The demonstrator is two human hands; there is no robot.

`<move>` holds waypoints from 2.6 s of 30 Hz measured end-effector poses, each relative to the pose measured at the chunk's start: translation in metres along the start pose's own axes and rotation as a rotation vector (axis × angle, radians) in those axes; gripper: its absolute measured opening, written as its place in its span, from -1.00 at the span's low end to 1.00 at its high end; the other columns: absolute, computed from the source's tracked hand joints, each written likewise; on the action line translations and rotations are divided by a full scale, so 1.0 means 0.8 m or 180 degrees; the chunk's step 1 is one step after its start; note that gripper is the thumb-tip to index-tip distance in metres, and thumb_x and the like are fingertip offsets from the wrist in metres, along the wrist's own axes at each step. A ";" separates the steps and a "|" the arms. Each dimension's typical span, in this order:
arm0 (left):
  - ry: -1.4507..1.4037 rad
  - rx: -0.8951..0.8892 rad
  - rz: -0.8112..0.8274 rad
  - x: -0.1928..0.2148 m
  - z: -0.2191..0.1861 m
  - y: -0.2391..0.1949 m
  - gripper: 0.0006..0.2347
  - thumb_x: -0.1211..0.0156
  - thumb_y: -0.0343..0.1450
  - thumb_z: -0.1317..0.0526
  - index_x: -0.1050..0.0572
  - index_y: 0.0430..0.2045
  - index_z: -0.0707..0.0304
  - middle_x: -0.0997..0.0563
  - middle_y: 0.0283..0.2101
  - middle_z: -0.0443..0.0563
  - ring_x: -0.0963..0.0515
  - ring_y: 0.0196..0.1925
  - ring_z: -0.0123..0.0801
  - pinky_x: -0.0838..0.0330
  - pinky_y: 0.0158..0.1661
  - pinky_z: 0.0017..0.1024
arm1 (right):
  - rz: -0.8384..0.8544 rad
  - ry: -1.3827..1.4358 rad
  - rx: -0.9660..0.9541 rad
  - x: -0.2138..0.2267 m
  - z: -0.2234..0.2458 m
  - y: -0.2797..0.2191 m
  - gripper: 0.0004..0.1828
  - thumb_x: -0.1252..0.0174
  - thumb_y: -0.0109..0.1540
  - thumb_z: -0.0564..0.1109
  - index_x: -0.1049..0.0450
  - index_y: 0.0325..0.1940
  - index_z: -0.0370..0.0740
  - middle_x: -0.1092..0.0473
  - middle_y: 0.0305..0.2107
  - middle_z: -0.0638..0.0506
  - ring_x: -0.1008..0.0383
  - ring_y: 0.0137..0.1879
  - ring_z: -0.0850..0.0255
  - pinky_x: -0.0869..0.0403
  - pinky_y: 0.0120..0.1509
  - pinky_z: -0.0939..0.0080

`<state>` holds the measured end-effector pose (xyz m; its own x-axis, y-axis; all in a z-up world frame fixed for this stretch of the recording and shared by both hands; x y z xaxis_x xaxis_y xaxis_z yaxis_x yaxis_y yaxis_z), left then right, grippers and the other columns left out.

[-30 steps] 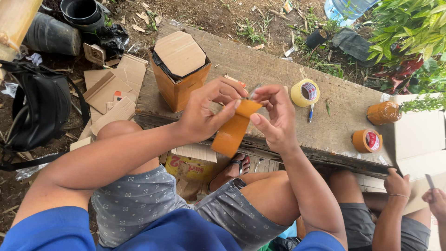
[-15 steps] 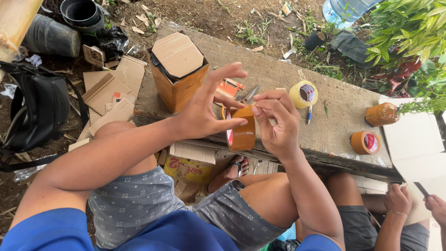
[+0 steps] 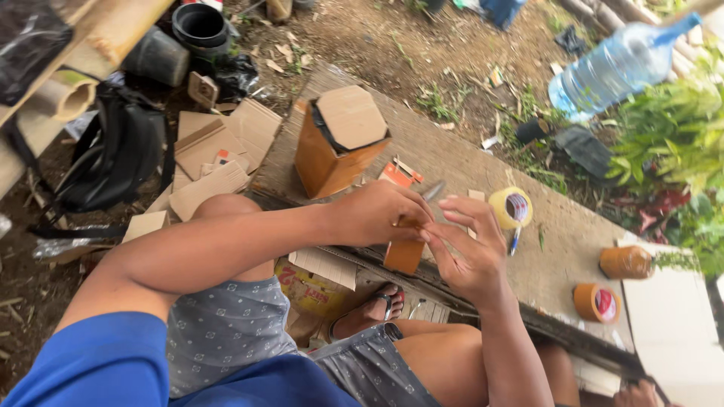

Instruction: The person cuts a piece of cardboard with scissors, folds it into a box shape, and secures the edges with brown packing tape. The person repeatedly applies tape to reinforce the box structure.

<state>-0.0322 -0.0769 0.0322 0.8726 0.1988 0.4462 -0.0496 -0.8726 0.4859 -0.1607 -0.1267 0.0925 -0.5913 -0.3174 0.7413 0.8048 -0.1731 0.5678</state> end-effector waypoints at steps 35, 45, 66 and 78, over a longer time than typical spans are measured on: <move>-0.0519 -0.0178 0.0097 -0.003 -0.008 -0.008 -0.86 -0.36 0.39 0.28 -0.68 -0.24 0.28 -0.68 -0.22 0.03 -0.71 -0.17 -0.33 -0.57 -0.15 -0.41 | -0.0065 -0.0818 0.0938 0.021 0.037 -0.008 -0.66 -0.47 0.08 -0.16 -0.55 -0.14 -0.30 -0.42 -0.05 -0.13 -0.47 0.11 0.00 -0.51 0.16 0.03; -0.0564 -0.0238 -0.0484 0.025 -0.025 -0.005 -0.86 -0.38 0.42 0.25 -0.68 -0.20 0.24 -0.65 -0.16 -0.02 -0.67 -0.11 -0.42 -0.57 -0.11 -0.46 | -0.0245 -0.0031 0.0027 0.036 -0.019 -0.026 -0.57 -0.13 0.31 0.18 -0.50 -0.14 -0.26 -0.47 -0.24 -0.07 -0.51 -0.09 0.10 -0.46 0.07 0.17; 0.0544 -0.1096 -0.1436 0.108 -0.118 0.061 -0.92 -0.38 0.48 0.25 -0.68 -0.32 0.26 -0.57 -0.34 -0.03 -0.58 -0.39 -0.50 -0.56 -0.42 -0.51 | -0.1287 0.1303 0.0265 0.026 -0.008 -0.038 -0.45 -0.26 0.22 0.02 -0.37 0.12 -0.44 -0.40 -0.02 -0.17 -0.41 0.20 0.12 -0.42 0.32 0.06; 0.0902 -0.0886 -0.1238 0.183 -0.111 0.138 -0.82 -0.37 0.50 0.20 -0.68 -0.27 0.40 -0.58 -0.35 -0.03 -0.53 -0.38 -0.54 -0.38 -0.40 -0.50 | -0.0439 0.1565 -0.1010 -0.014 -0.010 0.001 -0.49 -0.17 0.39 0.14 -0.41 0.23 -0.30 -0.53 -0.19 0.06 -0.49 -0.10 0.37 -0.48 0.03 0.33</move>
<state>0.0468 -0.1042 0.2177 0.6893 0.6285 0.3604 0.0900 -0.5679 0.8182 -0.1531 -0.1308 0.0814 -0.6590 -0.6532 0.3729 0.7432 -0.4892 0.4564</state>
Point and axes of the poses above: each hand's wrist, its own y-axis towards the middle knuckle, its own x-axis out of the back of the hand, z = x × y, the point moved 7 cm from there along y, towards the middle knuckle
